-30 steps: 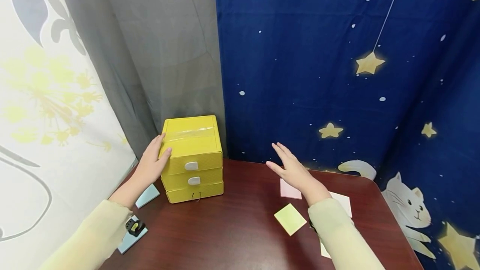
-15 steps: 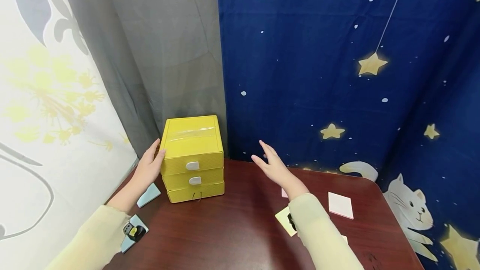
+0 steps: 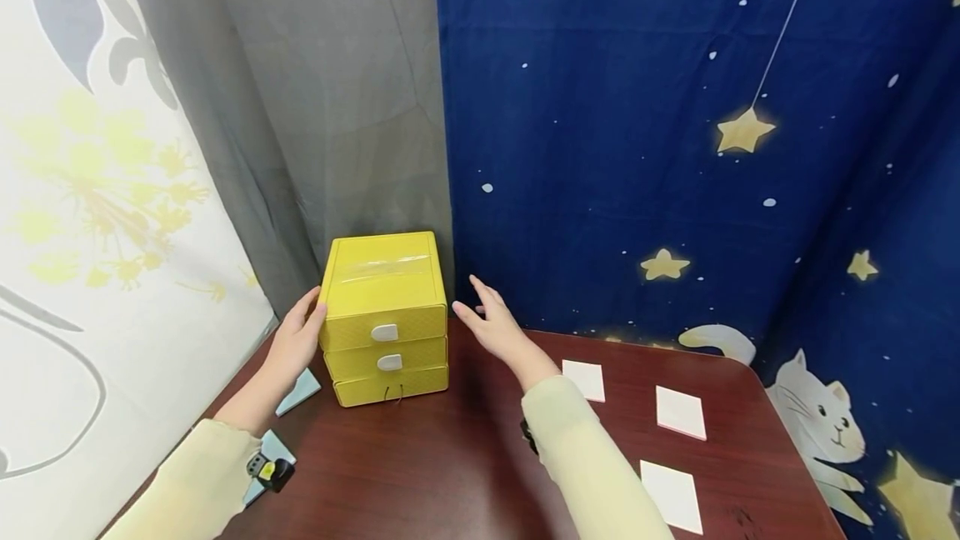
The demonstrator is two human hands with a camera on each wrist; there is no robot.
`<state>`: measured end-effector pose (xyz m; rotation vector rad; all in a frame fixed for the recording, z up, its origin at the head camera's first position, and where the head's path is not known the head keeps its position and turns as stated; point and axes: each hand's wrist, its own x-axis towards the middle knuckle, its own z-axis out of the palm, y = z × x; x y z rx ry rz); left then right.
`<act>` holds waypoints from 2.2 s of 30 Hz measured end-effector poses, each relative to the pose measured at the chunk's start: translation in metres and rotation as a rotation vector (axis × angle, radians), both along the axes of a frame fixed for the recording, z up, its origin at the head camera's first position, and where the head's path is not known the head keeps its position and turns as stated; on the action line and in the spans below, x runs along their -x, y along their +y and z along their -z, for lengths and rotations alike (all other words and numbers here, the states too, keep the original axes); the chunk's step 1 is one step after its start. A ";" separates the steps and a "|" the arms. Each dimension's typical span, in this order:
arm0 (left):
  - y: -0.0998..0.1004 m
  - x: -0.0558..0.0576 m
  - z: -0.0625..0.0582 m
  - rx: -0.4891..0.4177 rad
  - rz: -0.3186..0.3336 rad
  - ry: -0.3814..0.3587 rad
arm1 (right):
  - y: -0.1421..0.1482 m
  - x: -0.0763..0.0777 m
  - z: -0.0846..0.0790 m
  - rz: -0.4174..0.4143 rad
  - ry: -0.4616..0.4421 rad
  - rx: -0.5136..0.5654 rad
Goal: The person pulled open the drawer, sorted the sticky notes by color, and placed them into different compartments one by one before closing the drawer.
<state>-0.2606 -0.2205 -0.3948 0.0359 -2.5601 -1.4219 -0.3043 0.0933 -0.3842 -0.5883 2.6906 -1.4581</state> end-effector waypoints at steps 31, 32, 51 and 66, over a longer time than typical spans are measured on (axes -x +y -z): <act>0.002 0.000 0.005 -0.121 0.009 0.025 | -0.048 0.008 0.001 0.012 -0.077 0.130; 0.002 0.000 0.005 -0.120 0.009 0.025 | -0.048 0.008 0.001 0.015 -0.074 0.132; 0.004 -0.004 0.005 -0.079 -0.005 0.024 | -0.045 0.000 0.007 0.026 -0.094 0.212; 0.009 -0.010 0.004 -0.077 0.009 0.021 | -0.039 -0.039 -0.025 0.013 -0.079 0.261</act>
